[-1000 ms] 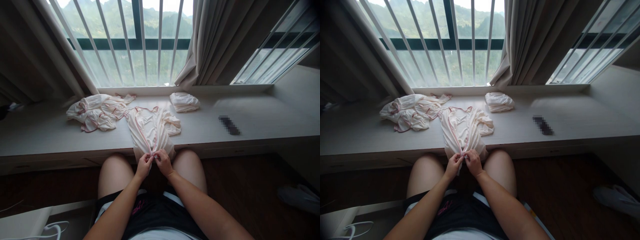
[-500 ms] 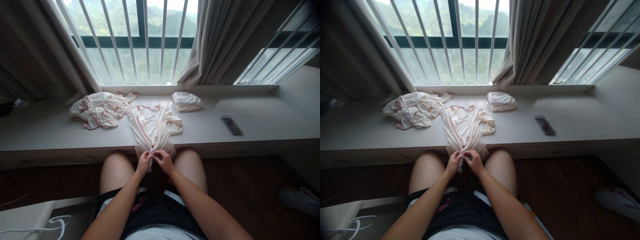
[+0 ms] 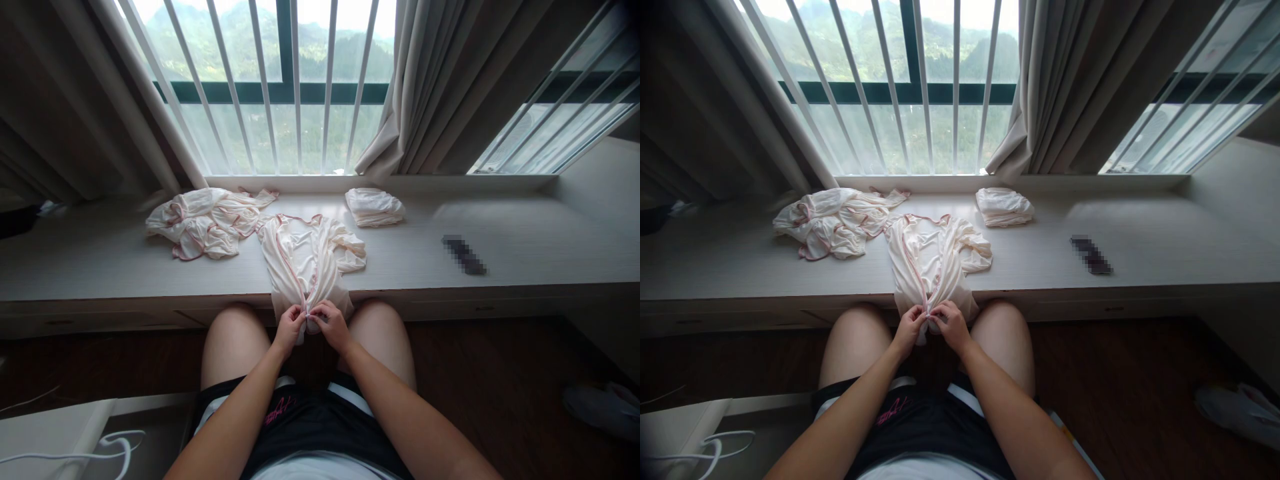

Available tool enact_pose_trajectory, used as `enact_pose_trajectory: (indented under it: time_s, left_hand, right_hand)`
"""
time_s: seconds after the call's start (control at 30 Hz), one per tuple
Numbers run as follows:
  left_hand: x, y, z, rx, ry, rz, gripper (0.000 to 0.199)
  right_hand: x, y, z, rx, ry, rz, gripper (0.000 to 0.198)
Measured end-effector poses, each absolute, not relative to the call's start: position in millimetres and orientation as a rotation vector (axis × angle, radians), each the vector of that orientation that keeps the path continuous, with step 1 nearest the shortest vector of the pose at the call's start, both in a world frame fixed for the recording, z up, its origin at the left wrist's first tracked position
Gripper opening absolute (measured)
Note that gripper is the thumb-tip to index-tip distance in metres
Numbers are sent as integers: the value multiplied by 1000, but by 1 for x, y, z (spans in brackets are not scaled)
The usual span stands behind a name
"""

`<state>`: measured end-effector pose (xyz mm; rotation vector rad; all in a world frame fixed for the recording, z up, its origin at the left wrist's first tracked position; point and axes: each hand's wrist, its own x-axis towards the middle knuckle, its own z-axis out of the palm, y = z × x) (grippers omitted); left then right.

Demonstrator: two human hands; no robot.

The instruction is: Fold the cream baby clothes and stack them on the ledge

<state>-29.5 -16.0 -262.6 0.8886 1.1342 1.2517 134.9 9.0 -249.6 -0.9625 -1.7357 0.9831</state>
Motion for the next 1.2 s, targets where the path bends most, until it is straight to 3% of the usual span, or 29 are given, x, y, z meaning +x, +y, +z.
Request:
enact_pose_trajectory:
  time_s: [0.23, 0.37, 0.63, 1.2]
  left_hand:
    - [-28, -17, -260, 892, 1133, 1251, 38]
    - [-28, -18, -260, 925, 1123, 1248, 39]
    - [-29, -18, -268, 965, 1128, 1237, 39]
    - [-26, -32, -251, 1375, 1348, 1158, 27]
  right_hand:
    - [135, 4, -251, -1012, -1681, 1090, 13]
    - [134, 4, -252, -959, -1679, 1144, 29]
    - [132, 8, -260, -1018, -1666, 1106, 17]
    - [136, 14, -264, -1118, -1616, 1127, 22]
